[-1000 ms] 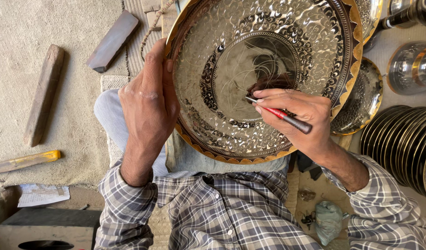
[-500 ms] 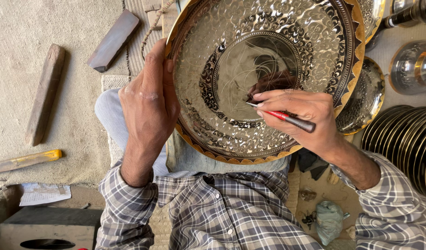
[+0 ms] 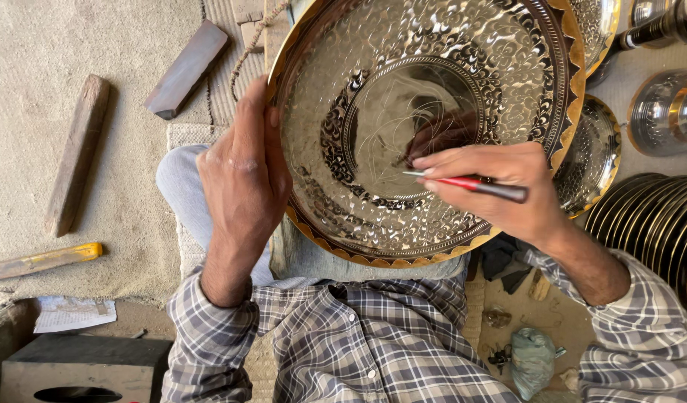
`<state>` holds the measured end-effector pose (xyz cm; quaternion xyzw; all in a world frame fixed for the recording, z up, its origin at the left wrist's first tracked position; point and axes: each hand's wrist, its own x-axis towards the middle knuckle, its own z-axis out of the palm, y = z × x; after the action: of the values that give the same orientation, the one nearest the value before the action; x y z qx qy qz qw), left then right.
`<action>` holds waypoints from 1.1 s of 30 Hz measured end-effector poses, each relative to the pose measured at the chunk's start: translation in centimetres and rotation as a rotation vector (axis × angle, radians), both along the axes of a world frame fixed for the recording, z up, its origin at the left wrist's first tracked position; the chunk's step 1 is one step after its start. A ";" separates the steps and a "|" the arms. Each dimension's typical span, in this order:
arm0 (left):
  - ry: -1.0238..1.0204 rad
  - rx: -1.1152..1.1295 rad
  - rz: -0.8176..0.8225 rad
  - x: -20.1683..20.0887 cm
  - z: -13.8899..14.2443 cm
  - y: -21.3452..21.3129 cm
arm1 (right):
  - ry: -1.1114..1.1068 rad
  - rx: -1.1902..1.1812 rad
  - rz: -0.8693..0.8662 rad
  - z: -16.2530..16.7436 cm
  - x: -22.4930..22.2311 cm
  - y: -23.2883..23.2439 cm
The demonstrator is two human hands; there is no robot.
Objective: The person sits cross-legged with a large decorative brass tray on their lap and engraves floral patterns into its surface, holding a chisel in one hand and striking it with a wooden mallet in the other. They reposition the tray, wipe it with a cloth, and continue chasing the pattern across the polished center.
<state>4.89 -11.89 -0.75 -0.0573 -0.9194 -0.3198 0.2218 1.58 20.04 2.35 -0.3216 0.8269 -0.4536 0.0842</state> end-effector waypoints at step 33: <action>-0.646 1.213 -1.681 14.3 3.9 9.7 | 0.203 -0.618 -0.749 -6.5 13.6 7.6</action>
<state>19.19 -2.17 3.13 -0.4626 -0.2901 -0.7704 -0.3291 15.22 27.63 -4.17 -0.0548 0.7164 -0.6430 -0.2650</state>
